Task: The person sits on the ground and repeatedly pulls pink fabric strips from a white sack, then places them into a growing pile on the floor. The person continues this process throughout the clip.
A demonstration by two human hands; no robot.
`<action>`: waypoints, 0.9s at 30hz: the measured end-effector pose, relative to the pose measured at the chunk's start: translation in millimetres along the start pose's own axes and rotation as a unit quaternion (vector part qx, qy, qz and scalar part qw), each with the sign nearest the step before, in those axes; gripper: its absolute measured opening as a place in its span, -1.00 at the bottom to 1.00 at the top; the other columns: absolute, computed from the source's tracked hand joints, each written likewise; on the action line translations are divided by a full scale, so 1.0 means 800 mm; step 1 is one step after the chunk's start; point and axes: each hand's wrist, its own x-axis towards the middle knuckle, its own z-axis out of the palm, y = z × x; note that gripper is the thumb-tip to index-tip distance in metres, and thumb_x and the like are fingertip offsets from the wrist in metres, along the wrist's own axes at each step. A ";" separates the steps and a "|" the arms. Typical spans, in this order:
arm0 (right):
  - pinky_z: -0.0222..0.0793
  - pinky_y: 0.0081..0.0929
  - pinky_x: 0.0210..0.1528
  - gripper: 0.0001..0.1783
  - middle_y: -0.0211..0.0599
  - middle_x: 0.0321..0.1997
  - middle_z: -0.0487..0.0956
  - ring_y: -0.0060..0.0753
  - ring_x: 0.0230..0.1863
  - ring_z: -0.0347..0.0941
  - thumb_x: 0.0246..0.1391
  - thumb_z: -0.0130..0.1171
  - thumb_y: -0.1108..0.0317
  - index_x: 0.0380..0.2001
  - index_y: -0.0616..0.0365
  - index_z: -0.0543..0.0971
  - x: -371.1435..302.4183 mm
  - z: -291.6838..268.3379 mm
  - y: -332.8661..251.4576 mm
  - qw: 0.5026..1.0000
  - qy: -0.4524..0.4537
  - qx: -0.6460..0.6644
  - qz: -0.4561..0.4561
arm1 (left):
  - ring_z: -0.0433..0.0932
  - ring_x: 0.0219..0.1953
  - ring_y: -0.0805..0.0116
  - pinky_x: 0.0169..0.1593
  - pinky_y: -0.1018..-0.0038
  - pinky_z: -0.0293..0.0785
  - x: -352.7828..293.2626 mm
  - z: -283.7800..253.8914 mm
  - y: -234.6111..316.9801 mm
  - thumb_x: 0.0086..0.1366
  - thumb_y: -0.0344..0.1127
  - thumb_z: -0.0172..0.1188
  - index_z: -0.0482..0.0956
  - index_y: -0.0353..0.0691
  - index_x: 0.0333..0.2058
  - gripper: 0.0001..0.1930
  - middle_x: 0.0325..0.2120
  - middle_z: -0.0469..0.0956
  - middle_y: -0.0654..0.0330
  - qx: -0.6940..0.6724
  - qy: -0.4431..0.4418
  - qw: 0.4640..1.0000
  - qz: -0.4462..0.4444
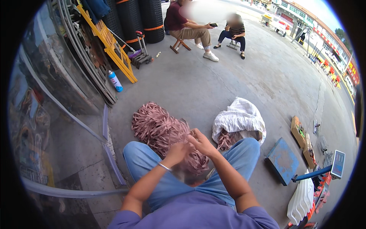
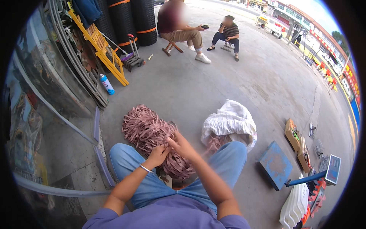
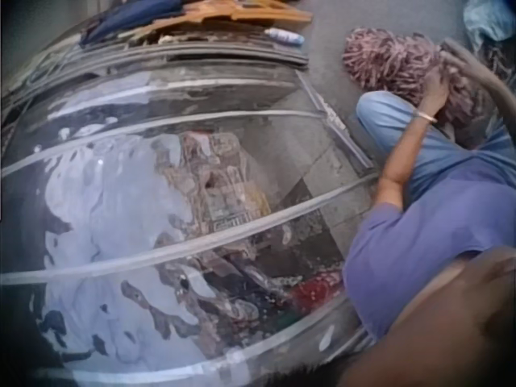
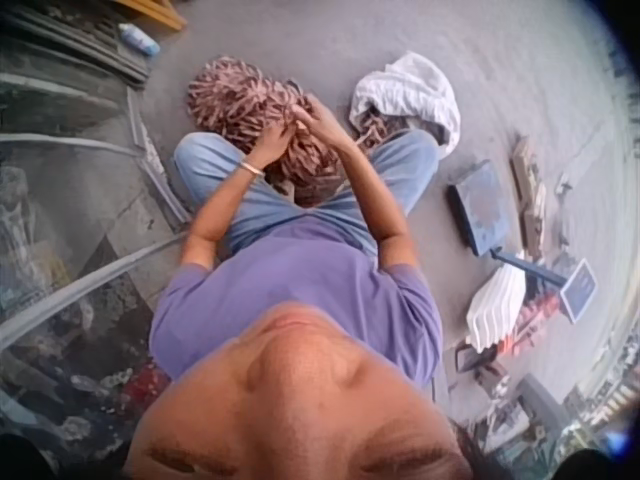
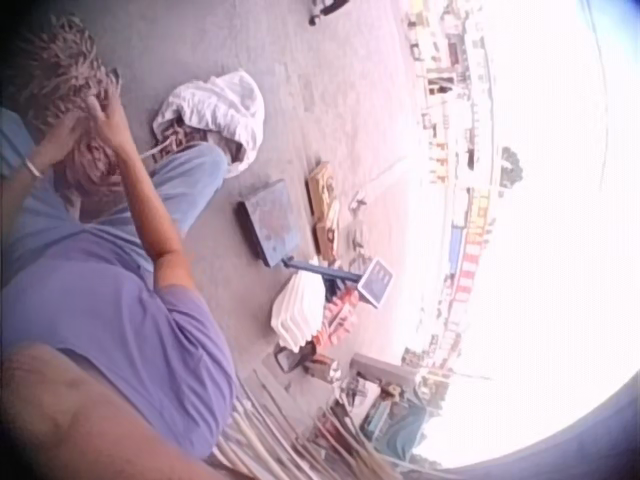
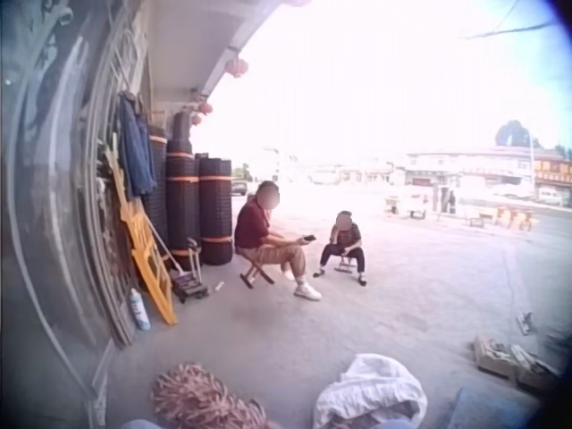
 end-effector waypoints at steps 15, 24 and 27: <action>0.39 -0.44 -0.33 -0.76 -0.23 -0.31 0.55 -0.21 -0.35 0.50 -0.12 0.19 0.31 -0.30 0.09 0.57 -0.031 0.016 0.028 0.960 0.138 -0.240 -0.047 | 0.46 -0.41 -0.13 -0.33 0.17 0.37 0.021 0.012 -0.029 0.23 -0.28 -0.08 0.25 -0.18 0.04 -0.61 -0.52 0.49 -0.14 -0.001 0.154 0.988 -0.009; 0.31 -0.63 -0.20 -0.82 -0.22 -0.32 0.52 -0.47 -0.27 0.43 -0.08 0.08 0.58 -0.34 0.31 0.56 -0.048 0.033 0.071 0.958 0.278 -0.031 -0.058 | 0.46 -0.24 0.25 0.00 0.31 0.14 -0.014 0.057 0.011 0.11 -0.31 0.07 0.19 -0.29 0.04 -0.49 -0.38 0.53 0.18 0.006 0.166 0.986 0.024; 0.30 -0.69 -0.31 -0.85 -0.38 -0.36 0.52 -0.61 -0.36 0.40 0.00 0.07 0.55 -0.33 0.30 0.57 -0.051 0.024 0.069 0.961 0.256 0.095 0.034 | 0.38 -0.15 0.07 -0.03 0.26 0.22 -0.019 0.059 0.020 0.05 -0.36 0.11 0.33 -0.26 -0.12 -0.63 -0.27 0.45 0.07 -0.001 0.178 0.983 0.038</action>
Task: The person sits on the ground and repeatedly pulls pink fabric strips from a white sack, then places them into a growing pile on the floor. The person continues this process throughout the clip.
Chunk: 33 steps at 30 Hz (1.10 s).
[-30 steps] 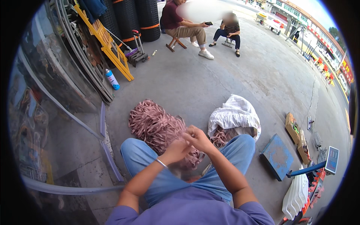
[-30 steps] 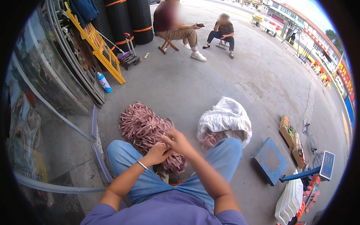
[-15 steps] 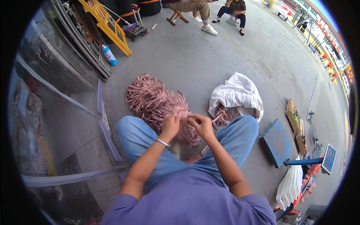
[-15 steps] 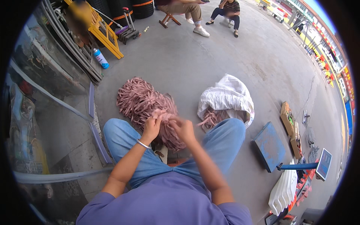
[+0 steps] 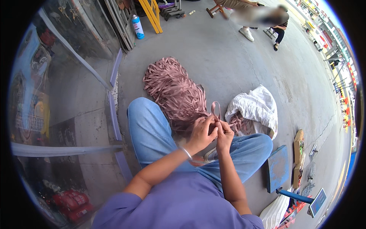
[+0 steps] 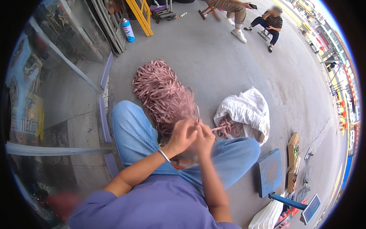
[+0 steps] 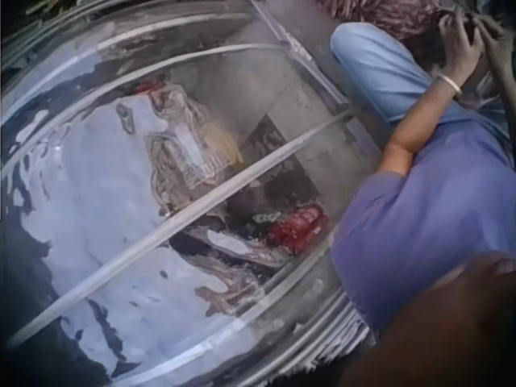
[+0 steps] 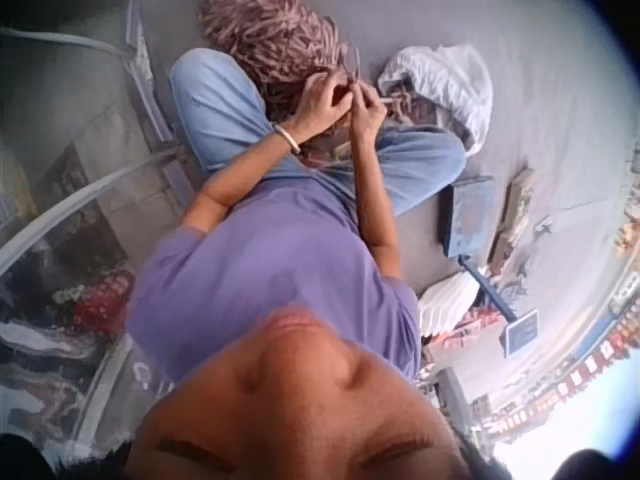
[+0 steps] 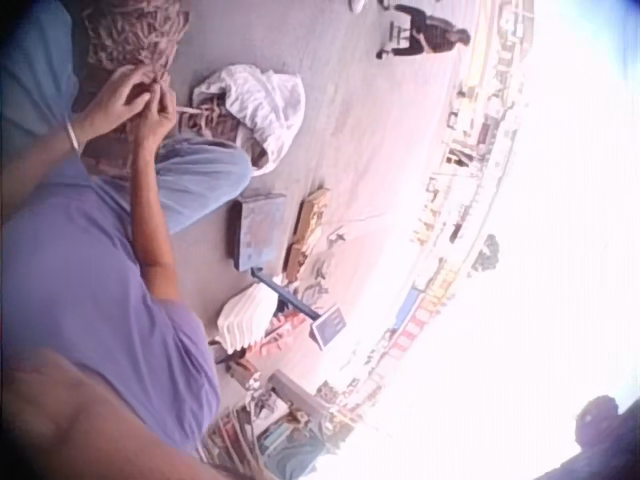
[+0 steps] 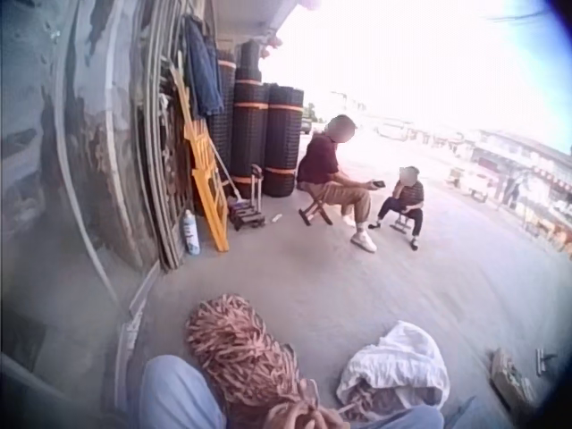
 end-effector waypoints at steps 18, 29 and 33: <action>0.36 -0.47 -0.29 -0.82 -0.09 -0.39 0.53 -0.17 -0.33 0.49 -0.14 0.14 0.45 -0.39 0.26 0.53 0.000 -0.005 0.006 0.955 -0.113 -0.270 -0.053 | 0.49 -0.48 0.16 -0.47 0.34 0.38 0.034 -0.031 -0.040 0.04 -0.48 0.08 0.33 -0.21 -0.46 -0.90 -0.55 0.45 0.17 0.096 -0.133 0.985 0.060; 0.23 -0.79 -0.45 -0.84 -0.44 -0.50 0.53 -0.74 -0.53 0.36 0.02 0.13 0.39 -0.37 0.29 0.54 0.009 -0.001 0.027 0.991 -0.009 0.039 0.131 | 0.49 -0.55 0.17 -0.52 0.35 0.38 0.021 -0.032 -0.040 0.04 -0.53 0.04 0.33 -0.20 -0.47 -0.90 -0.56 0.44 0.19 0.041 -0.142 0.982 0.119; 0.34 -0.62 -0.36 -0.87 -0.32 -0.49 0.53 -0.55 -0.45 0.43 -0.03 0.07 0.48 -0.39 0.31 0.52 0.011 0.002 0.028 0.994 -0.039 -0.067 0.078 | 0.50 -0.57 0.24 -0.52 0.37 0.39 0.023 -0.036 -0.039 0.00 -0.50 0.05 0.35 -0.16 -0.47 -0.89 -0.59 0.45 0.26 0.103 -0.179 0.969 0.135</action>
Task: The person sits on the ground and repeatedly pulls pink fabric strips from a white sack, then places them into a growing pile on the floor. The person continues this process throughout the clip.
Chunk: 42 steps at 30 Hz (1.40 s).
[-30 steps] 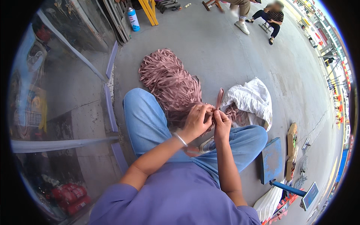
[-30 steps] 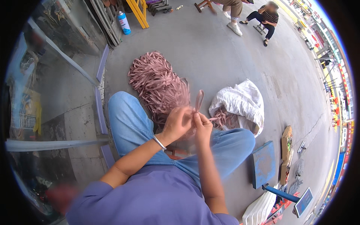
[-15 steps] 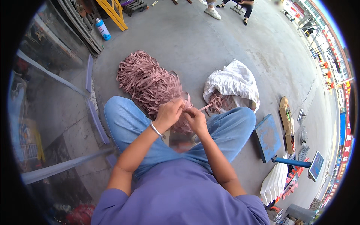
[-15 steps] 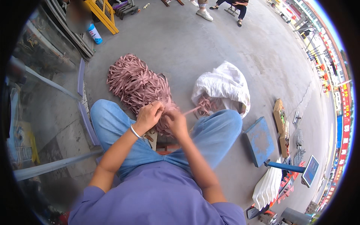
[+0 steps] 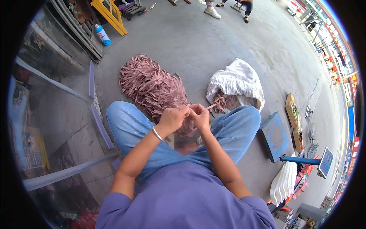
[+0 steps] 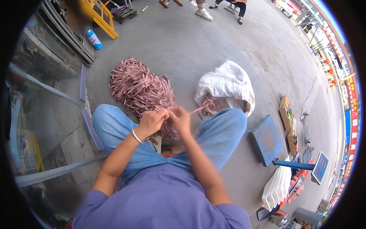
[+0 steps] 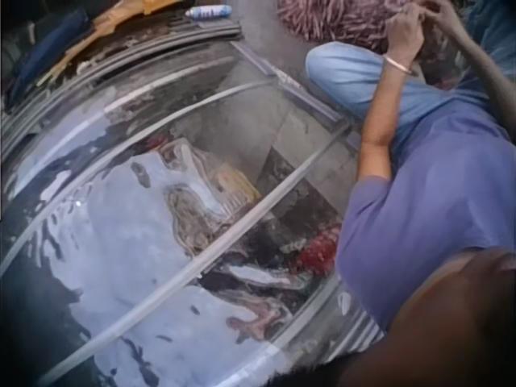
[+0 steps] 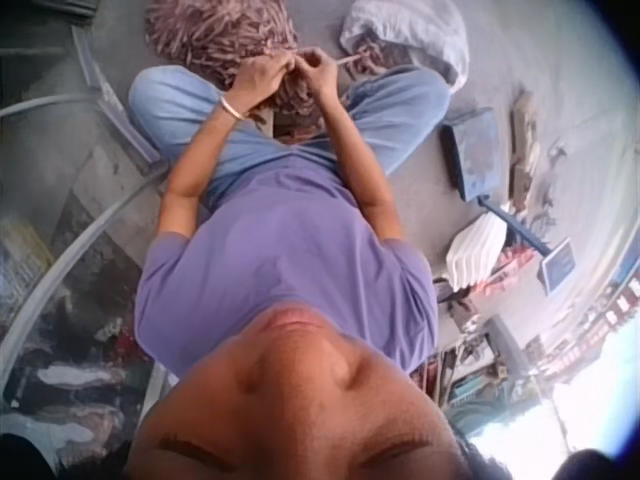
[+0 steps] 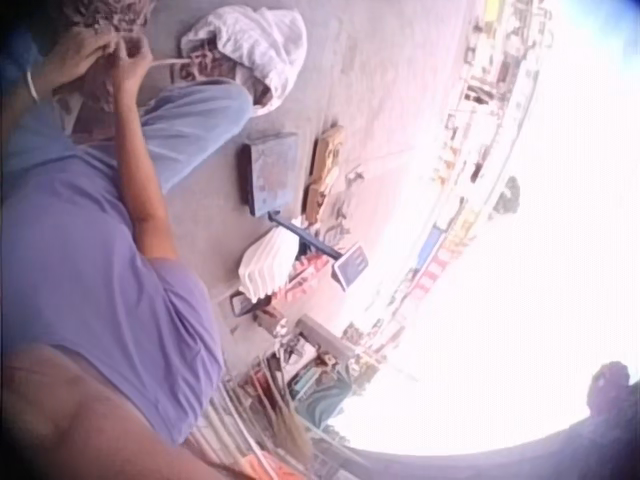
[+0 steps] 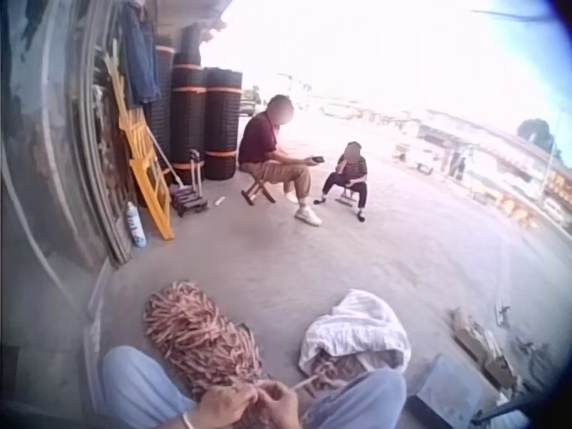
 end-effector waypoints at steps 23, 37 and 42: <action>0.27 -0.60 -0.29 -0.80 -0.45 -0.43 0.45 -0.62 -0.35 0.31 0.03 0.07 0.39 -0.29 0.29 0.45 0.009 -0.012 -0.029 0.982 -0.186 -0.017 -0.042 | 0.39 -0.41 0.28 -0.20 0.38 0.23 0.008 -0.028 -0.004 -0.04 -0.33 0.21 0.47 -0.19 -0.55 -0.88 -0.48 0.38 0.23 0.067 0.012 0.998 0.009; 0.24 -0.28 -0.49 -0.64 -0.13 -0.67 0.41 -0.13 -0.59 0.38 -0.05 0.13 0.21 -0.16 0.10 0.43 0.005 -0.091 -0.052 0.896 -0.231 -0.377 -0.039 | 0.39 -0.51 0.30 -0.22 0.42 0.29 -0.042 -0.030 -0.025 -0.06 -0.39 0.16 0.41 -0.20 -0.65 -0.90 -0.67 0.34 0.24 -0.032 -0.070 0.995 0.057; 0.33 -0.26 -0.42 -0.67 -0.14 -0.56 0.50 -0.08 -0.47 0.46 -0.25 0.22 0.18 -0.35 0.05 0.47 -0.003 -0.055 -0.025 0.829 -0.230 -0.477 -0.179 | 0.41 -0.39 0.19 -0.22 0.39 0.33 -0.031 0.001 0.033 -0.05 -0.42 0.12 0.49 -0.22 -0.46 -0.88 -0.45 0.44 0.15 -0.048 -0.068 0.993 0.080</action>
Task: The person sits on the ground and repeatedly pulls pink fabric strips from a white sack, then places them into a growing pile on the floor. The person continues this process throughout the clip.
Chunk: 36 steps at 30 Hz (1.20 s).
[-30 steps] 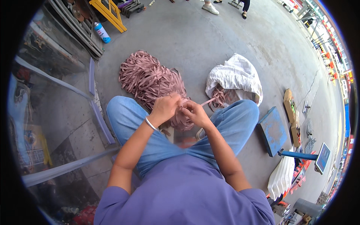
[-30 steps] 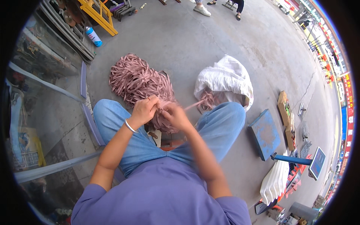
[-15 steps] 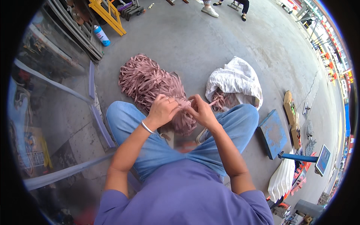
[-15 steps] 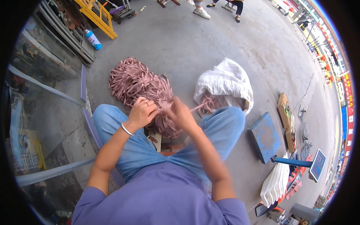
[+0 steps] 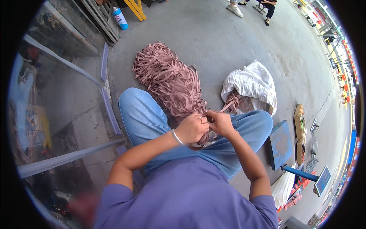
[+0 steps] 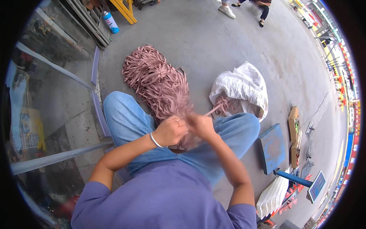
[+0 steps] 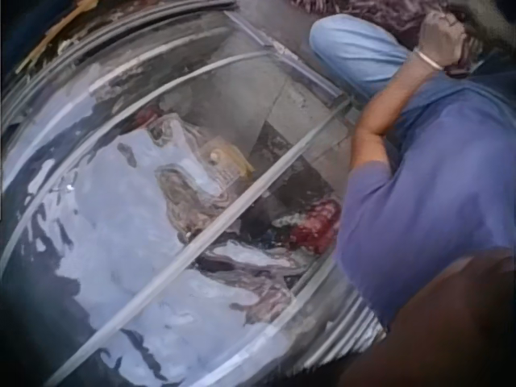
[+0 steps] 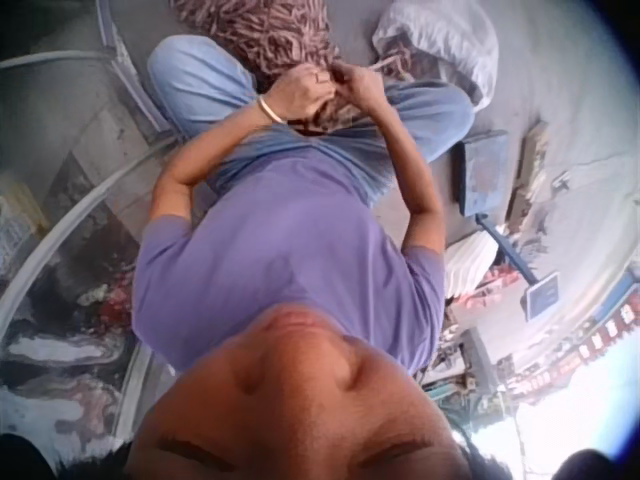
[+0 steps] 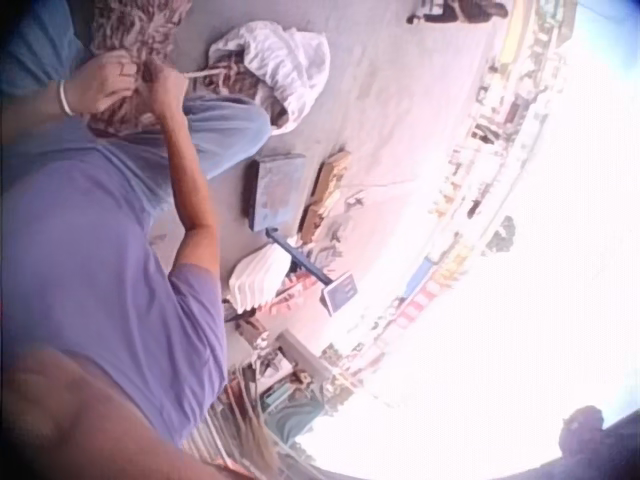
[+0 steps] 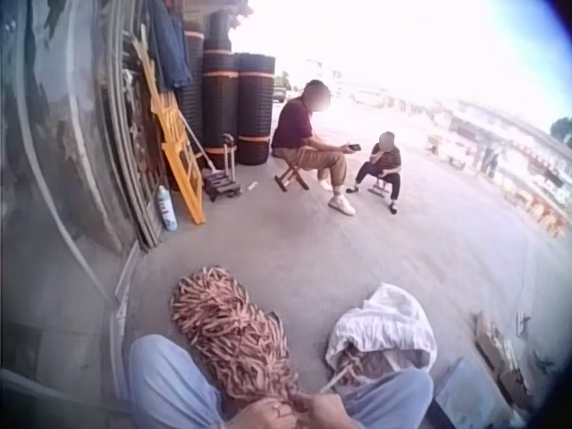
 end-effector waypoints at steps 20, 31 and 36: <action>-0.07 -0.77 -0.62 -0.84 -0.56 -0.61 0.37 -0.78 -0.64 0.06 -0.05 0.21 0.36 -0.42 0.18 0.48 -0.059 -0.330 -0.105 0.856 0.427 -0.266 0.117 | 0.16 0.13 0.01 -0.05 0.06 0.28 -0.019 0.206 -0.282 0.21 -0.21 -0.11 0.35 0.16 -0.03 -0.68 0.20 -0.01 0.11 0.329 -0.269 0.897 -0.119; 0.29 -0.38 -0.38 -0.76 -0.21 -0.56 0.52 -0.20 -0.45 0.47 -0.17 0.20 0.19 -0.47 0.12 0.50 0.062 -0.291 -0.007 0.920 0.276 -0.174 0.218 | 0.51 -0.17 0.16 -0.23 0.29 0.44 0.055 -0.129 -0.269 -0.03 -0.37 0.10 0.43 -0.02 -0.10 -0.58 -0.26 0.53 0.12 0.256 -0.449 0.829 -0.215; 0.28 -0.38 -0.41 -0.75 -0.24 -0.53 0.54 -0.22 -0.45 0.46 -0.14 0.18 0.16 -0.45 0.10 0.51 0.107 -0.301 -0.029 0.921 0.308 -0.138 0.195 | 0.42 -0.32 0.06 -0.31 0.33 0.30 0.016 -0.435 -0.191 -0.19 -0.60 -0.07 0.37 -0.19 -0.45 -0.75 -0.49 0.43 0.11 0.278 -0.108 0.930 -0.215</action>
